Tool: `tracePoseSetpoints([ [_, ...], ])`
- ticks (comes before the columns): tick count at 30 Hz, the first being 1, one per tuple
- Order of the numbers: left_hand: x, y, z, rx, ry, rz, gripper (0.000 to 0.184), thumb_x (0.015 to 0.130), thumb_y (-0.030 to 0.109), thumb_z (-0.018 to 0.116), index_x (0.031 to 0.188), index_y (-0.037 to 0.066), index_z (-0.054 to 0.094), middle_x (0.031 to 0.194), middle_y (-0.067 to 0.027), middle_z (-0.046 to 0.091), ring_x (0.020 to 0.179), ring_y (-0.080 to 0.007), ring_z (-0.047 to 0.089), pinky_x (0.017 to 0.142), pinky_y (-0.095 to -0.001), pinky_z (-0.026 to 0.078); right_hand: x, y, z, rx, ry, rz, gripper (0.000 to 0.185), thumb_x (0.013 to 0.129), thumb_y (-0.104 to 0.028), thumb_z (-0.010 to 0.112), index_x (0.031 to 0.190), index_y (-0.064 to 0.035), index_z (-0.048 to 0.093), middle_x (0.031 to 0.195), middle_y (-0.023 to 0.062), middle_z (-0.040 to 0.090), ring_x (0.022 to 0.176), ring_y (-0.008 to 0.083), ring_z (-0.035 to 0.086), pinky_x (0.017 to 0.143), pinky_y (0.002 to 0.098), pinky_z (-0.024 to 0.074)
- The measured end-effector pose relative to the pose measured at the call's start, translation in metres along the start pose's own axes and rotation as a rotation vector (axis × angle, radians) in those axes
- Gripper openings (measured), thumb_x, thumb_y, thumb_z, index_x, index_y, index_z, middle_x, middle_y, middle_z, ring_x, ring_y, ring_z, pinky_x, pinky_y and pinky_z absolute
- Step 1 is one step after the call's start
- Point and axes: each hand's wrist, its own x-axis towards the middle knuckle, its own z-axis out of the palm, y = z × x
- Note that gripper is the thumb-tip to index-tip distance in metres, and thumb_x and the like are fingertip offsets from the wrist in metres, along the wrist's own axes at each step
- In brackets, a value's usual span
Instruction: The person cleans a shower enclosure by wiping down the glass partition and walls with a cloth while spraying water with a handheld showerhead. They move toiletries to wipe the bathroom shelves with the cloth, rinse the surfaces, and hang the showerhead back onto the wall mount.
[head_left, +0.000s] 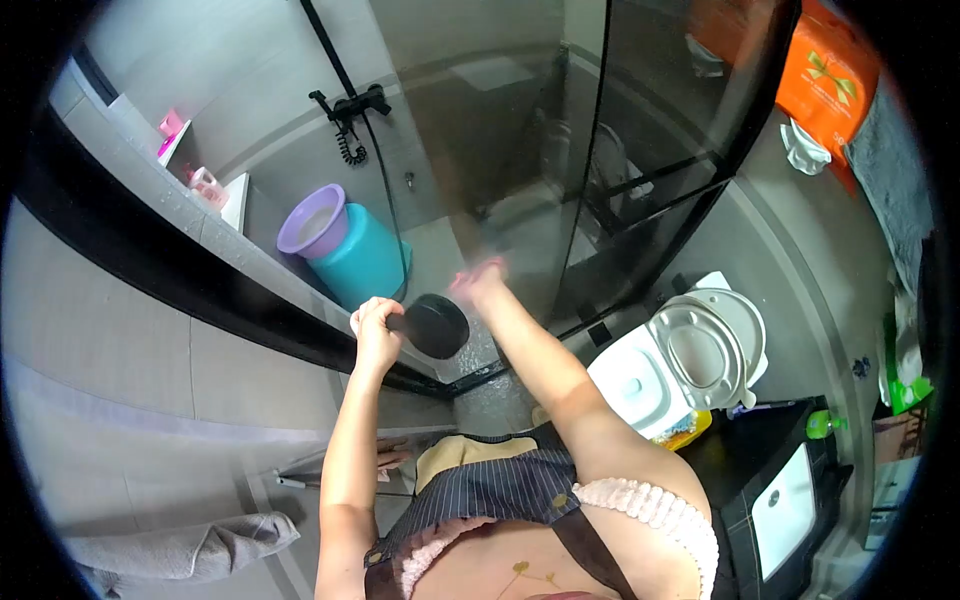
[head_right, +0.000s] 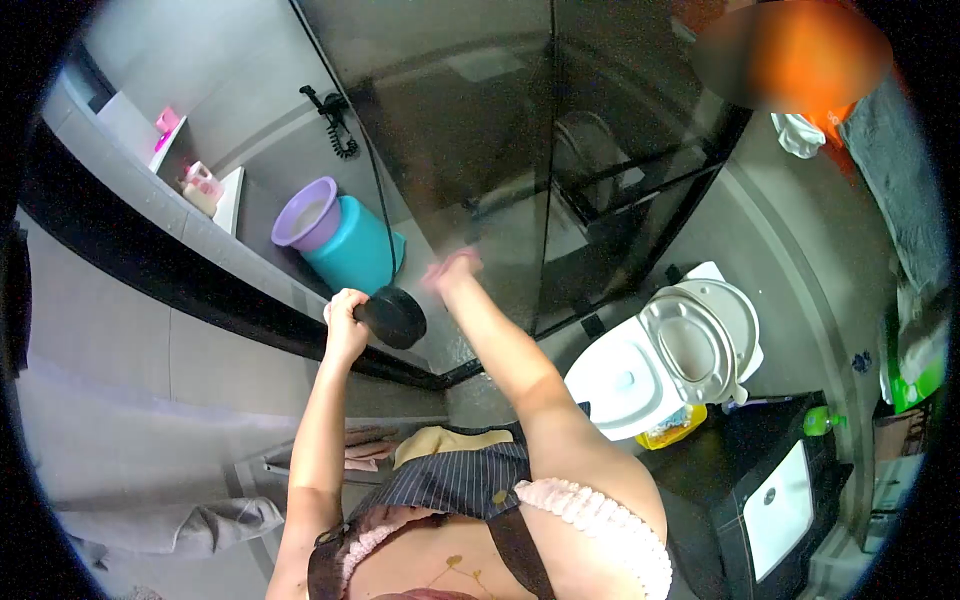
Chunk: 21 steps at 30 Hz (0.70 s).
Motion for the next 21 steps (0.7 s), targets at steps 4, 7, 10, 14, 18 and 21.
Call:
tracePoseSetpoints([
  [4, 0.018, -0.005, 0.016, -0.070, -0.007, -0.035, 0.028, 0.065, -0.010, 0.061, 0.085, 0.009, 0.063, 0.090, -0.0037, 0.060, 0.099, -0.0248, 0.057, 0.096, -0.0391, 0.033, -0.033, -0.029, 0.007, 0.029, 0.030, -0.065, 0.061, 0.085, -0.070, 0.034, 0.123, -0.0268, 0.055, 0.123, -0.0101, 0.049, 0.103, 0.0175, 0.044, 0.089, 0.0394, 0.0375],
  [7, 0.032, 0.001, 0.024, -0.087, -0.003, -0.010, 0.028, 0.066, -0.010, 0.060, 0.086, 0.009, 0.063, 0.091, -0.0035, 0.061, 0.099, -0.0250, 0.057, 0.095, -0.0385, 0.034, -0.039, -0.053, 0.011, 0.059, 0.033, -0.037, 0.061, 0.084, -0.070, 0.035, 0.116, -0.0239, 0.059, 0.119, -0.0089, 0.054, 0.104, 0.0178, 0.046, 0.086, 0.0407, 0.0384],
  [10, 0.046, 0.010, 0.033, -0.106, -0.038, -0.016, 0.027, 0.068, -0.010, 0.060, 0.087, 0.009, 0.063, 0.092, -0.0036, 0.061, 0.099, -0.0251, 0.058, 0.094, -0.0386, 0.035, -0.030, -0.078, 0.009, 0.080, 0.067, -0.036, 0.056, 0.085, -0.068, 0.037, 0.105, -0.0206, 0.059, 0.105, -0.0043, 0.057, 0.092, 0.0192, 0.050, 0.073, 0.0399, 0.0372],
  [14, 0.065, 0.015, 0.043, -0.089, -0.071, -0.056, 0.023, 0.072, -0.007, 0.060, 0.088, 0.009, 0.065, 0.093, -0.0045, 0.061, 0.100, -0.0262, 0.058, 0.091, -0.0394, 0.037, -0.028, -0.095, 0.004, 0.086, 0.134, -0.033, 0.052, 0.087, -0.065, 0.038, 0.093, -0.0172, 0.058, 0.086, 0.0018, 0.061, 0.073, 0.0210, 0.055, 0.057, 0.0381, 0.0350],
  [18, 0.077, -0.001, 0.057, -0.002, -0.065, -0.085, 0.022, 0.076, -0.001, 0.062, 0.093, 0.011, 0.066, 0.096, -0.0051, 0.063, 0.102, -0.0271, 0.058, 0.092, -0.0417, 0.038, -0.048, -0.087, -0.013, -0.147, 0.008, -0.177, 0.062, 0.098, -0.060, 0.020, 0.080, -0.0086, 0.049, 0.067, 0.0116, 0.057, 0.052, 0.0229, 0.049, 0.045, 0.0371, 0.0329],
  [21, 0.081, -0.031, 0.069, 0.087, -0.089, -0.197, 0.026, 0.075, 0.002, 0.064, 0.098, 0.014, 0.068, 0.101, -0.0070, 0.064, 0.106, -0.0286, 0.057, 0.092, -0.0425, 0.039, -0.044, -0.096, -0.028, -0.230, -0.096, -0.251, 0.043, 0.094, -0.039, 0.027, 0.087, -0.0090, 0.057, 0.076, 0.0110, 0.062, 0.052, 0.0212, 0.050, 0.044, 0.0340, 0.0341],
])
